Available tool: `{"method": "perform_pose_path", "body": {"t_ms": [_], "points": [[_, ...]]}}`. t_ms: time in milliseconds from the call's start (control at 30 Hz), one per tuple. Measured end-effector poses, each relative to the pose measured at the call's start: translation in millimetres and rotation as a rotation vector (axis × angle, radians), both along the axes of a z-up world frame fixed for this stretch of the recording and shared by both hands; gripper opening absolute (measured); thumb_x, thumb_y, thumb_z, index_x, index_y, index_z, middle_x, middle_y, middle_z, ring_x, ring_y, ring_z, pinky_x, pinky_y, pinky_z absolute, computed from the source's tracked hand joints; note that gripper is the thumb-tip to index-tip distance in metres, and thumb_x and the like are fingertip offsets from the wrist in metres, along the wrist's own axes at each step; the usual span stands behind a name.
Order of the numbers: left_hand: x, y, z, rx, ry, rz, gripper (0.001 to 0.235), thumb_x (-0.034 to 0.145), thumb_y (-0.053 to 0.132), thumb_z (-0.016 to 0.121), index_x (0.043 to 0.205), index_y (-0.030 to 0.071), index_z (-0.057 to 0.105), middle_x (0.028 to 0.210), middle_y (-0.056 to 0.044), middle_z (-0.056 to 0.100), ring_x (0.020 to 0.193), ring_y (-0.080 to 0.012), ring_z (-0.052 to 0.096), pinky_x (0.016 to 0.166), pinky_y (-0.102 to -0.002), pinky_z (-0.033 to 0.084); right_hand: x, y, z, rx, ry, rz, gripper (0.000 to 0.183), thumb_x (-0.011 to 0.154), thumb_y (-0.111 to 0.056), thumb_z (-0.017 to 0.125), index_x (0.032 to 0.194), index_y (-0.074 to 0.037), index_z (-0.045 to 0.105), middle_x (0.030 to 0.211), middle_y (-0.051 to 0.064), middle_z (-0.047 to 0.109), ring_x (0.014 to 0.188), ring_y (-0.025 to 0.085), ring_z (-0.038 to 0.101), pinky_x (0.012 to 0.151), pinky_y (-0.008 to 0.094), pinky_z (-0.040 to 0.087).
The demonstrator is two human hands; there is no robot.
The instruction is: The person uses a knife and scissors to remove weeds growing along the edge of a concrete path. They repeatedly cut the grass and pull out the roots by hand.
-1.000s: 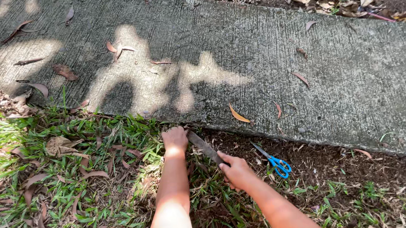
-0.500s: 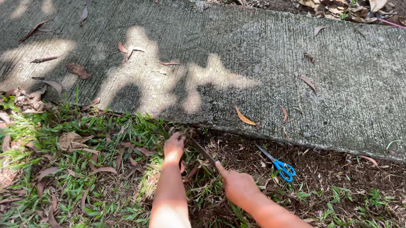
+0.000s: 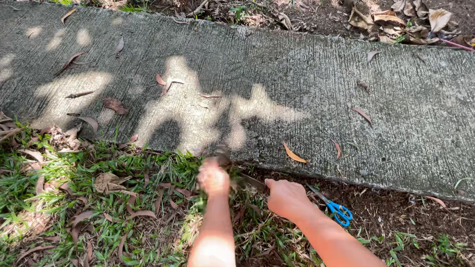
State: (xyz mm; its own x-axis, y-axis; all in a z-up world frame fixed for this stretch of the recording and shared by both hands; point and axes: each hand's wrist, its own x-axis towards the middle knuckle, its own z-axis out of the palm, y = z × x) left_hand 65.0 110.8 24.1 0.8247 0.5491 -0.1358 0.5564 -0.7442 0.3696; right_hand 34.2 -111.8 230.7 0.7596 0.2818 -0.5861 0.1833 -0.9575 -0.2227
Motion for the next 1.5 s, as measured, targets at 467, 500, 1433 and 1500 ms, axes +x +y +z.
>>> {"method": "perform_pose_path", "body": {"t_ms": [467, 500, 1433, 1500], "points": [[36.2, -21.2, -58.7, 0.215, 0.347, -0.363, 0.027, 0.102, 0.023, 0.046, 0.118, 0.019, 0.068, 0.115, -0.006, 0.074, 0.108, -0.0251, 0.071, 0.090, -0.048, 0.048, 18.9, 80.3, -18.1, -0.067, -0.052, 0.033, 0.021, 0.091, -0.015, 0.062, 0.104, -0.010, 0.078, 0.109, 0.014, 0.076, 0.102, 0.033, 0.073, 0.084, 0.045, 0.058], [42.4, -15.4, -52.9, 0.191, 0.378, -0.372, 0.028, 0.103, 0.023, 0.046, 0.115, 0.020, 0.071, 0.115, -0.006, 0.074, 0.109, -0.0257, 0.071, 0.092, -0.049, 0.047, 15.8, 84.6, -20.2, -0.069, -0.039, 0.050, 0.022, 0.091, -0.015, 0.062, 0.105, -0.010, 0.078, 0.110, 0.014, 0.076, 0.102, 0.033, 0.074, 0.084, 0.045, 0.058], [-77.9, -49.0, 40.4, -0.163, 0.470, -0.206, 0.035, 0.097, 0.031, 0.052, 0.116, 0.014, 0.075, 0.122, -0.013, 0.073, 0.113, -0.0319, 0.071, 0.096, -0.046, 0.055, 52.3, 72.1, -3.6, -0.161, -0.075, 0.160, 0.025, 0.094, -0.015, 0.065, 0.115, -0.011, 0.078, 0.119, 0.011, 0.074, 0.106, 0.032, 0.073, 0.079, 0.047, 0.059], [-97.3, -55.1, 53.3, -0.144, 0.518, -0.212, 0.033, 0.096, 0.029, 0.052, 0.117, 0.016, 0.075, 0.123, -0.012, 0.073, 0.114, -0.0324, 0.070, 0.096, -0.046, 0.055, 44.5, 66.8, -5.6, -0.155, -0.080, 0.175, 0.025, 0.095, -0.015, 0.065, 0.115, -0.011, 0.077, 0.121, 0.011, 0.073, 0.108, 0.032, 0.073, 0.081, 0.046, 0.060]]}}
